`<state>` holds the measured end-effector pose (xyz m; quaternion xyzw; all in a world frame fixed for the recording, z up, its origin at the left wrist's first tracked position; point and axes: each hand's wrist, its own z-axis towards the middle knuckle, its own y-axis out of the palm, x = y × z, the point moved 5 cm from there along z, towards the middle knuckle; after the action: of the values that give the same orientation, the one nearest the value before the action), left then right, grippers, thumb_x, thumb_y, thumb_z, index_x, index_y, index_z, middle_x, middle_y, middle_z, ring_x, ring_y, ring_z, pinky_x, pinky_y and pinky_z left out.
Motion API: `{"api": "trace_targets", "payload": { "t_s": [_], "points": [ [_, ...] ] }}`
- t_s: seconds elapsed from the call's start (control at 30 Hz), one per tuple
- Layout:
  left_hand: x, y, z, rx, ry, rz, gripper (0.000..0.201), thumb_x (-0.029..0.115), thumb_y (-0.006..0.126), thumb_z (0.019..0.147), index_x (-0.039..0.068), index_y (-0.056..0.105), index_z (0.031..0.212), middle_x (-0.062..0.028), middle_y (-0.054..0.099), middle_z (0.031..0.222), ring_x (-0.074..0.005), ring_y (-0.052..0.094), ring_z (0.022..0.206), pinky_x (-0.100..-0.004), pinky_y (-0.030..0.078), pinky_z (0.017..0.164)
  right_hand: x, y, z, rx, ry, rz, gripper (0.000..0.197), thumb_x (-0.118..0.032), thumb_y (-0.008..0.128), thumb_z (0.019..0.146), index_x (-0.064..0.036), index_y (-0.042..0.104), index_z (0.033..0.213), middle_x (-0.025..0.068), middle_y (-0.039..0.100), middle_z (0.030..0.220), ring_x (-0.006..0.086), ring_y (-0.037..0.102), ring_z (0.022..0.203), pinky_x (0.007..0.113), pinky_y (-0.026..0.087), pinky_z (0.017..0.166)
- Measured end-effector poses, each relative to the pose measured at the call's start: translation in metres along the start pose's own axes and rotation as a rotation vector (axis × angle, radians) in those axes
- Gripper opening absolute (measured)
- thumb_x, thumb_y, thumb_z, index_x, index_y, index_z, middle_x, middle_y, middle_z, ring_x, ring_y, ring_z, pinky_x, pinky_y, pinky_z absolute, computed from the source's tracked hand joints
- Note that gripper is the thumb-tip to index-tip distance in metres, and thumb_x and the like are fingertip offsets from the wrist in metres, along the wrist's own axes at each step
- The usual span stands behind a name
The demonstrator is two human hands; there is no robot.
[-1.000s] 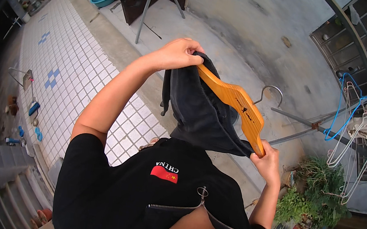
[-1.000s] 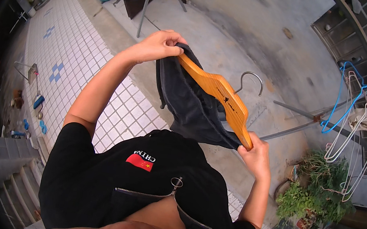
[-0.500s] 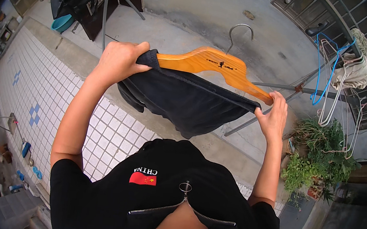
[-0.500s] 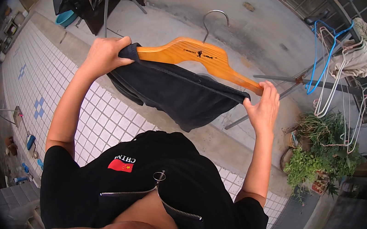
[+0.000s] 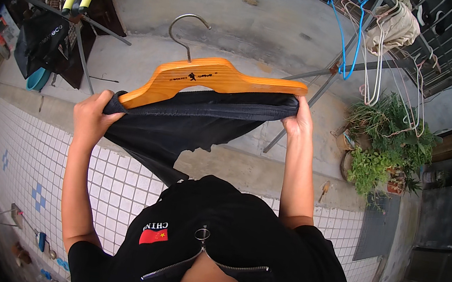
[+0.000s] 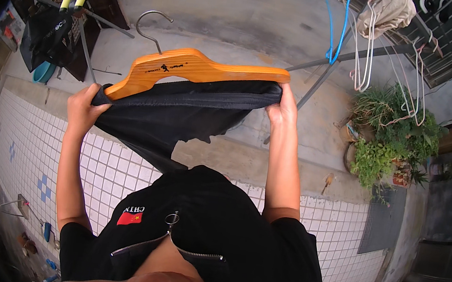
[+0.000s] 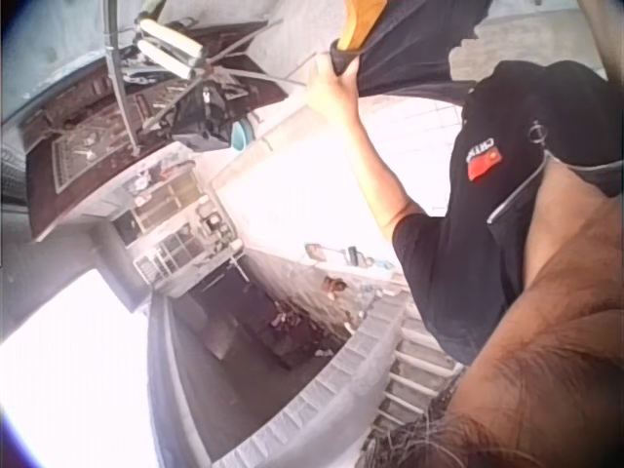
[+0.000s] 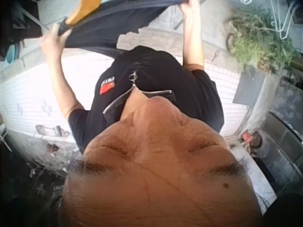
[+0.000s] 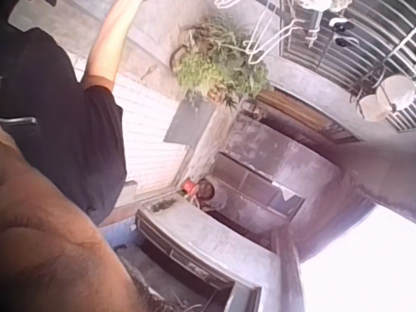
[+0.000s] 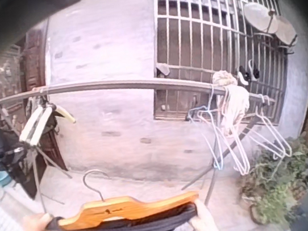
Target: The person hangs wet clothes on a balcony clothesline using hangers. They take items from a bucket, place them on hangers, and hang them on the line, then walk inside.
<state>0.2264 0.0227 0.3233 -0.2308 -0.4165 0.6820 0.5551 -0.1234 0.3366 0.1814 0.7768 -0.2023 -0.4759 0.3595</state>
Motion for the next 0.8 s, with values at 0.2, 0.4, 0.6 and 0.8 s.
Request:
{"api": "trace_targets", "payload": {
  "t_s": [0.2,0.4,0.6,0.8],
  "points": [
    [-0.006,0.003,-0.017,0.010,0.093,-0.026,0.038,0.018,0.082,0.056,0.006,0.057,0.082,-0.0106,0.056,0.068,-0.0315,0.057,0.064,-0.0380,0.044,0.056,-0.040,-0.012,0.015,0.049,-0.133,-0.291,0.007,-0.008,0.066,0.081,-0.0042,0.062,0.085,0.0054,0.063,0.080,0.0177,0.060,0.072,0.032,0.051,0.067],
    [-0.007,0.005,-0.016,-0.008,0.108,0.007,0.039,0.019,0.081,0.056,0.006,0.055,0.082,-0.0106,0.053,0.067,-0.0318,0.056,0.063,-0.0396,0.043,0.055,-0.070,0.008,0.005,0.047,-0.678,-1.164,0.014,-0.014,0.068,0.075,-0.0022,0.063,0.081,0.0076,0.065,0.074,0.0199,0.062,0.069,0.032,0.050,0.067],
    [-0.014,0.002,-0.017,-0.006,0.097,0.044,0.041,0.020,0.082,0.054,0.007,0.055,0.083,-0.0098,0.054,0.068,-0.0305,0.056,0.063,-0.0391,0.043,0.054,-0.073,0.043,-0.028,0.141,-0.738,-1.668,0.024,-0.021,0.067,0.071,-0.0027,0.064,0.086,0.0211,0.067,0.078,0.0344,0.066,0.077,0.041,0.051,0.071],
    [-0.017,0.008,-0.021,-0.030,0.137,0.140,0.040,0.020,0.082,0.054,0.009,0.056,0.082,-0.0073,0.055,0.068,-0.0280,0.058,0.063,-0.0379,0.044,0.054,-0.037,0.084,-0.044,-0.110,-0.604,-1.616,0.023,-0.016,0.066,0.073,-0.0020,0.067,0.091,0.0115,0.066,0.071,0.0249,0.064,0.070,0.037,0.051,0.069]
  ]
}}
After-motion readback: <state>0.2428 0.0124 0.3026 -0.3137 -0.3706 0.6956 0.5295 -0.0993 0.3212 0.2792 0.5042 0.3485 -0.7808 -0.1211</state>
